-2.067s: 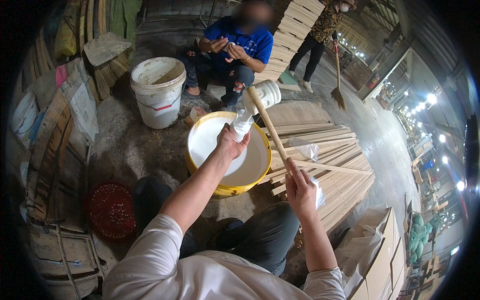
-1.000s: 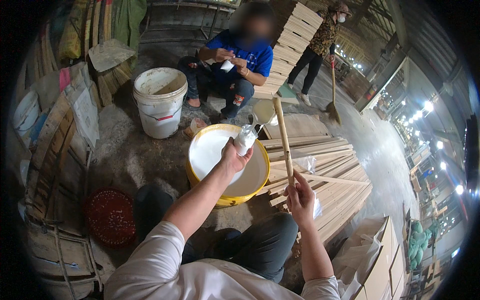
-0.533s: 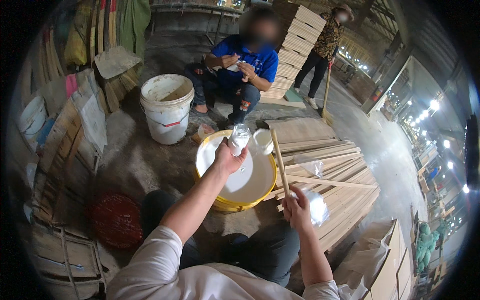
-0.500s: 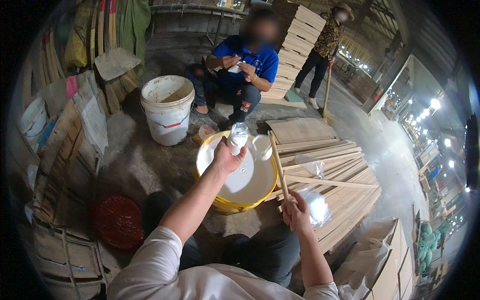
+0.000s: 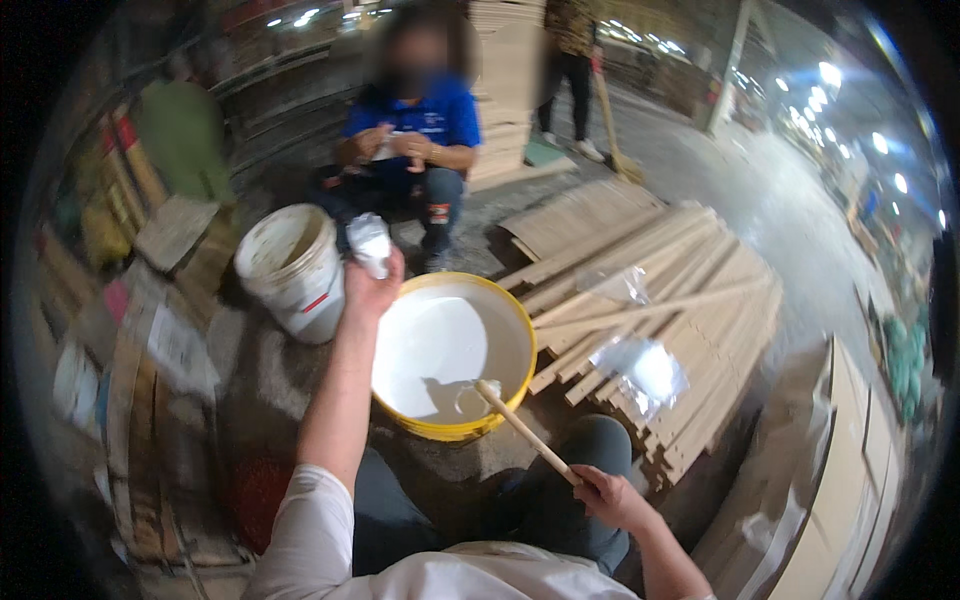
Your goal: The person scoops a white liquid from a yellow bucket using a ladle and pours it into small plastic bags held in their other hand. They repeat this process multiple times, filling several bags and placing them on a nearby stack of wooden planks.
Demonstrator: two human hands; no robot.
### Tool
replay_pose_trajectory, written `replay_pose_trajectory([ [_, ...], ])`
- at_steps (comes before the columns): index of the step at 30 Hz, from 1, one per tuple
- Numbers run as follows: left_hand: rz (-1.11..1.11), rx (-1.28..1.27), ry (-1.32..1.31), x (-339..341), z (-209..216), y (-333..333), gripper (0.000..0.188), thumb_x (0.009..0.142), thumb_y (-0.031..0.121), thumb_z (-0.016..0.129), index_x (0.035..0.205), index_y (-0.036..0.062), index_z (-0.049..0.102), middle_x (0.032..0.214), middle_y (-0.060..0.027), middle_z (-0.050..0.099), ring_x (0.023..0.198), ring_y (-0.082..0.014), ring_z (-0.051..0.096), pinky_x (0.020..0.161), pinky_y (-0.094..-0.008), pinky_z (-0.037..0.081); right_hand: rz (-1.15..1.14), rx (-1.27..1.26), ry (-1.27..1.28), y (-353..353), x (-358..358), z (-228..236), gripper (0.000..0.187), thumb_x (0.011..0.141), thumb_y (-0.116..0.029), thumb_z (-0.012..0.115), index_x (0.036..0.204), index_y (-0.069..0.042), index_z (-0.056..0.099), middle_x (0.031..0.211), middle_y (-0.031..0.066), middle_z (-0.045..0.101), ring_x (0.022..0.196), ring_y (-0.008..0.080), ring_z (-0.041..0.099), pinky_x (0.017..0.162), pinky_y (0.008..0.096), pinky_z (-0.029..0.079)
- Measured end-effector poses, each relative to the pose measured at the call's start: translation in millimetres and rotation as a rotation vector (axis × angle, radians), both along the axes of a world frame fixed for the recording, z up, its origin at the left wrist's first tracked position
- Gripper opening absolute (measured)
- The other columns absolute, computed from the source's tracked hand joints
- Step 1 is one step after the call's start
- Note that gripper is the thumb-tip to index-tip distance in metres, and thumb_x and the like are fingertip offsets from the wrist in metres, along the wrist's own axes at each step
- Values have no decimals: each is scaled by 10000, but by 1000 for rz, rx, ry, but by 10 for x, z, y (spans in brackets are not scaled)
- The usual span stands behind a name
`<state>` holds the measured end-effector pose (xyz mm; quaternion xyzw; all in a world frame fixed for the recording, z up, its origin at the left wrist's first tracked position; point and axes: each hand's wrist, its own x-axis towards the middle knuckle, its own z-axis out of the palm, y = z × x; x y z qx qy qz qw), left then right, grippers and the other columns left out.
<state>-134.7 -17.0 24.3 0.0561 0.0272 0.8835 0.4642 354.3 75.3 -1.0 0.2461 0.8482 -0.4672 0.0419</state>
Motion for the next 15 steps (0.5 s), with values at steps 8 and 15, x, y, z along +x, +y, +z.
replay_pose_trajectory([
  [8, -149, -65, -115, -238, 85, 231, 233, 800, 187, 528, 973, 38, 570, 947, -108, 559, 893, -230, 531, 676, -298, 473, 81, 463, 31, 450, 152, 113, 280, 775, -288, 620, 1015, -144, 630, 1023, 110, 588, 949, 288, 563, 810, 371, 468],
  [15, -49, -110, -131, -133, 148, 454, 228, 816, 160, 511, 1011, 56, 566, 988, -116, 558, 925, -238, 529, 664, -300, 478, -586, 299, 59, 1925, 164, -644, 286, 805, -249, 609, 1013, -52, 614, 937, 155, 606, 881, 316, 590, 775, 380, 468],
])
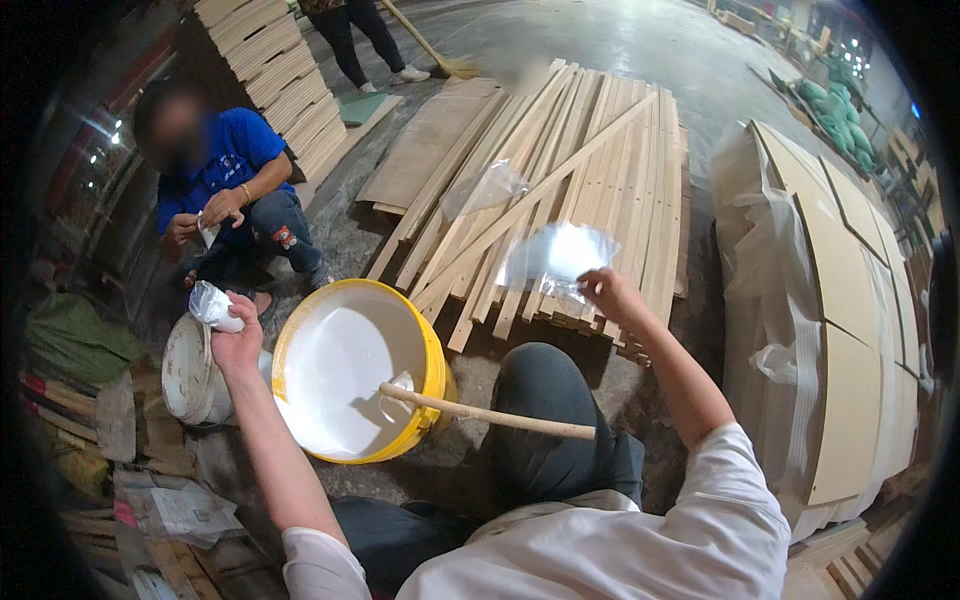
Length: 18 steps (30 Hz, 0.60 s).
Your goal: The person scoops a white liquid from a yellow bucket using a ladle and pours it into small plastic bags held in their other hand. They repeat this process multiple times, filling several bags and placing them on a nearby stack of wooden planks.
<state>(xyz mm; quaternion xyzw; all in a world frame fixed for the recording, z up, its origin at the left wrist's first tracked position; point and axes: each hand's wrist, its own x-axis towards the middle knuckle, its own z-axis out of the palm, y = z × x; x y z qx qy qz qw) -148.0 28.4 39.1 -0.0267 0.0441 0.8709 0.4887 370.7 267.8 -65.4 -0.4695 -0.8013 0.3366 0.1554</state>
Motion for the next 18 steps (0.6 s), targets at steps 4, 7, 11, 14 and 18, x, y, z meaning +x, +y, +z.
replay_pose_trajectory([
  [4, 34, -11, 14, -114, 55, -10, 225, 816, 152, 510, 1014, 61, 568, 989, -115, 556, 931, -242, 529, 664, -298, 477, -514, 132, -34, 512, -237, -548, 417, 798, -312, 609, 1137, -81, 535, 1095, 127, 540, 986, 279, 551, 810, 375, 454],
  [7, 45, -6, 7, -229, 67, -99, 230, 820, 145, 502, 1024, 63, 571, 995, -117, 557, 944, -247, 529, 666, -298, 477, -632, 239, -106, 649, -275, -770, 501, 770, -298, 619, 1195, -73, 478, 1204, 131, 458, 1057, 308, 504, 856, 389, 442],
  [11, 115, -29, 31, -455, 71, -280, 230, 822, 144, 494, 1018, 58, 576, 1001, -120, 556, 941, -249, 528, 668, -312, 479, -153, 352, -18, 510, -554, -842, 596, 733, -342, 653, 1232, -89, 448, 1240, 145, 414, 1101, 329, 451, 920, 407, 400],
  [14, 99, -19, -75, -499, -47, -262, 231, 815, 159, 498, 1005, 55, 580, 995, -116, 558, 929, -242, 527, 671, -321, 482, 281, 553, -220, 266, -1064, -694, 716, 690, -420, 672, 1267, -91, 405, 1195, 115, 449, 1087, 307, 439, 898, 422, 390],
  [18, 101, 46, -8, -514, -85, -239, 237, 804, 187, 508, 985, 55, 584, 977, -104, 567, 904, -229, 529, 676, -324, 486, 311, 604, -570, 256, -1526, -760, 761, 657, -485, 669, 1235, -61, 413, 1148, 92, 492, 1056, 284, 448, 818, 428, 386],
])
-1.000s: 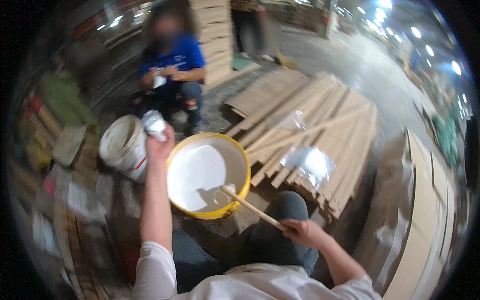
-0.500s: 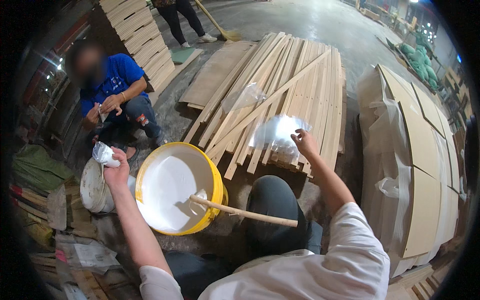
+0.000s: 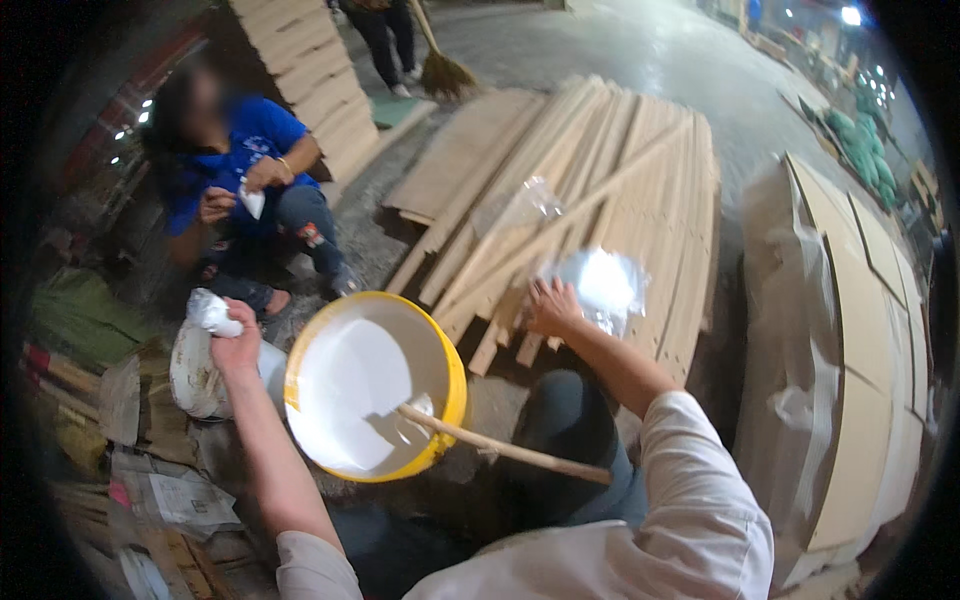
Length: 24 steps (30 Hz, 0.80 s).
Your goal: The person scoops a white liquid from a yellow bucket using a ladle and pours it into small plastic bags held in their other hand. They repeat this process multiple times, filling several bags and placing them on a nearby stack of wooden planks.
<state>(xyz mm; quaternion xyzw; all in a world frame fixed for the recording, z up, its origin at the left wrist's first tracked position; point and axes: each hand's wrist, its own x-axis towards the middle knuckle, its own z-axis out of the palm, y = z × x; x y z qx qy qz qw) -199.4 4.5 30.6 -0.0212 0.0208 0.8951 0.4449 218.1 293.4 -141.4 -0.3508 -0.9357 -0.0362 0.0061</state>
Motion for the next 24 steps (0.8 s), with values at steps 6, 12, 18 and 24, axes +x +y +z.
replay_pose_trajectory([
  [6, 56, -14, 133, 159, 23, 294, 252, 830, 276, 500, 960, 88, 606, 918, -81, 610, 834, -208, 576, 645, -309, 511, -51, 80, -44, 311, -84, -135, 425, 778, -300, 527, 1118, -45, 512, 1031, 110, 592, 999, 295, 517, 814, 409, 382],
  [12, 129, -78, 149, 329, -59, 55, 238, 845, 286, 485, 923, 97, 606, 855, -61, 615, 793, -195, 588, 598, -293, 512, -128, -14, -141, -51, -298, 52, 713, 647, -569, 640, 1125, -61, 490, 1022, 87, 591, 965, 279, 545, 677, 484, 434],
  [18, 56, -36, 135, 581, 118, 330, 238, 862, 262, 444, 915, 88, 596, 849, -53, 607, 772, -183, 589, 580, -277, 505, -301, 53, -128, 414, -152, 14, 332, 802, -329, 528, 1002, -77, 610, 909, 98, 646, 802, 270, 628, 584, 483, 455],
  [24, 133, -99, 161, 491, 47, -108, 244, 871, 263, 436, 916, 79, 589, 865, -71, 600, 769, -182, 600, 587, -279, 511, -358, 62, 170, 324, -104, 102, 194, 820, -219, 494, 822, -109, 653, 843, 83, 660, 801, 262, 635, 647, 428, 463],
])
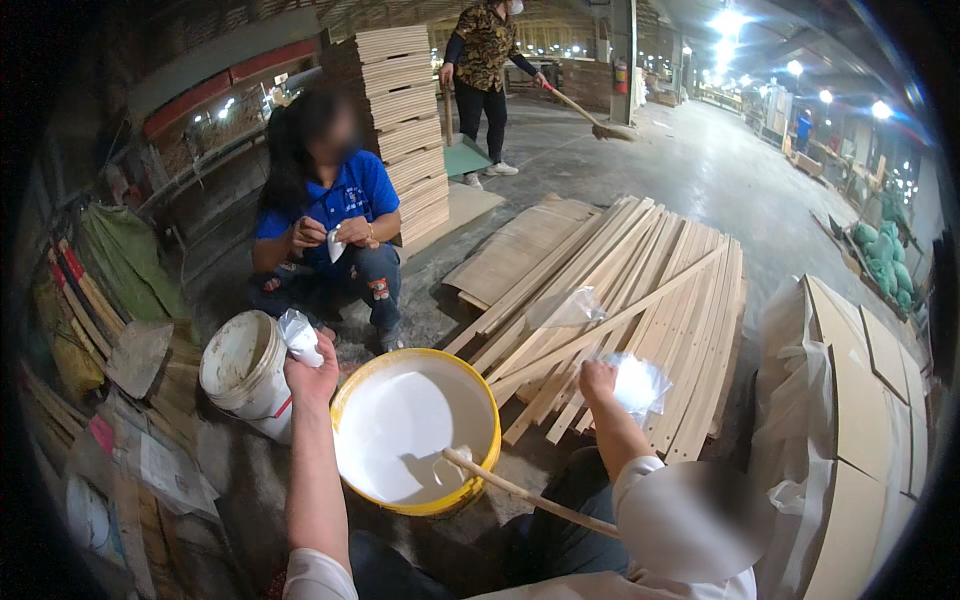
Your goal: The person scoops a white liquid from a yellow bucket using a ladle and pours it into small plastic bags held in their other hand. They repeat this process multiple times, filling several bags and placing them on a nearby stack of wooden planks.
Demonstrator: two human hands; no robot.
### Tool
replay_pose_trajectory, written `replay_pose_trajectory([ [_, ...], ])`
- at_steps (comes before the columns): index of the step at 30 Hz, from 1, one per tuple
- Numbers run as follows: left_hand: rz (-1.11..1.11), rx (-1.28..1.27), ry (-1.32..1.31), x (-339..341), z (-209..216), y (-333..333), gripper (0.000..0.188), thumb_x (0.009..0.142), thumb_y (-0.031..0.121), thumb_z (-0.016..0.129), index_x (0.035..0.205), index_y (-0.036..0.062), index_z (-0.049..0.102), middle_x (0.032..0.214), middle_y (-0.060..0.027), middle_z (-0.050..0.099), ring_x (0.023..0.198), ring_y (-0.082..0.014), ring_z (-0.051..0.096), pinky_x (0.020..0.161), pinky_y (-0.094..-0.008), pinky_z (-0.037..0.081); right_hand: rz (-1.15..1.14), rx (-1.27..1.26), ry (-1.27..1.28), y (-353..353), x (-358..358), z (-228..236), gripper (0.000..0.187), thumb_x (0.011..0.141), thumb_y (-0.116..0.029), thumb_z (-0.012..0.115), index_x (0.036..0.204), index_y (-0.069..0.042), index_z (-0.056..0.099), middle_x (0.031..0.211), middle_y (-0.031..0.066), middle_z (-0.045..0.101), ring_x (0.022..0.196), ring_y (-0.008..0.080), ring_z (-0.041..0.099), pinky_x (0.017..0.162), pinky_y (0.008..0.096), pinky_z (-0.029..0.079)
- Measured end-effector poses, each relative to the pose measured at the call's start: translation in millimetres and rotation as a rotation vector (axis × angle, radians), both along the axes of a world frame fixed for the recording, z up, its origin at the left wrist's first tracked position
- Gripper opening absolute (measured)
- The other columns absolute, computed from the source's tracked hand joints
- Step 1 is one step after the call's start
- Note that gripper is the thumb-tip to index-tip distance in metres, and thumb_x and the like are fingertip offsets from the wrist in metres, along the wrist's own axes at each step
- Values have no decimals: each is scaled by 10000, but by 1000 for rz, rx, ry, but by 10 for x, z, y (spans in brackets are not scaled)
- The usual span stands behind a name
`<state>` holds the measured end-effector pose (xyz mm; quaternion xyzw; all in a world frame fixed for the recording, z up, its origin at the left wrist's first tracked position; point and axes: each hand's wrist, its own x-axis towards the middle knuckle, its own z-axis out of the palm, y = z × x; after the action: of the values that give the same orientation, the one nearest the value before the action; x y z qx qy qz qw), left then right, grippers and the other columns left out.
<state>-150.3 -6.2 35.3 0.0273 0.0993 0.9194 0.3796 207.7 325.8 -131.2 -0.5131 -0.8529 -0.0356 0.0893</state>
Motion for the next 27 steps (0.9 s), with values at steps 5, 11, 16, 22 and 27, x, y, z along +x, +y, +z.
replay_pose_trajectory([
  [5, 2, 21, -14, 7, -73, -70, 250, 863, 281, 450, 908, 82, 595, 846, -64, 609, 768, -189, 602, 585, -281, 508, -466, -85, 845, -153, 130, 196, 373, 810, -373, 587, 638, -45, 549, 679, 110, 626, 655, 245, 607, 591, 384, 446],
  [11, -137, 138, -6, -59, -262, -109, 207, 827, 237, 500, 896, 71, 603, 883, -94, 602, 788, -201, 578, 608, -278, 494, -206, -443, 1795, -462, 12, 392, 445, 832, -346, 620, 518, -96, 429, 448, -15, 412, 397, 72, 350, 384, 235, 277],
  [16, -220, 165, -99, 198, -210, 327, 211, 826, 250, 493, 897, 90, 611, 872, -74, 608, 797, -191, 573, 584, -265, 467, 116, -171, 1251, -583, -89, 346, 367, 837, -290, 606, 653, 8, 495, 530, 100, 492, 485, 198, 452, 485, 325, 386],
  [22, -127, 62, -108, 295, -140, 164, 236, 856, 260, 439, 928, 113, 609, 876, -44, 612, 803, -187, 582, 564, -261, 469, 285, -179, 812, -719, -42, 374, 318, 802, -250, 610, 709, 34, 501, 550, 152, 443, 516, 226, 451, 513, 350, 372],
  [27, -70, -17, -98, 211, -174, 36, 274, 843, 318, 456, 913, 98, 604, 826, -58, 600, 756, -186, 572, 545, -245, 465, 121, -337, 758, -698, -18, 379, 379, 804, -339, 605, 719, 28, 556, 582, 184, 506, 536, 302, 472, 551, 368, 409],
])
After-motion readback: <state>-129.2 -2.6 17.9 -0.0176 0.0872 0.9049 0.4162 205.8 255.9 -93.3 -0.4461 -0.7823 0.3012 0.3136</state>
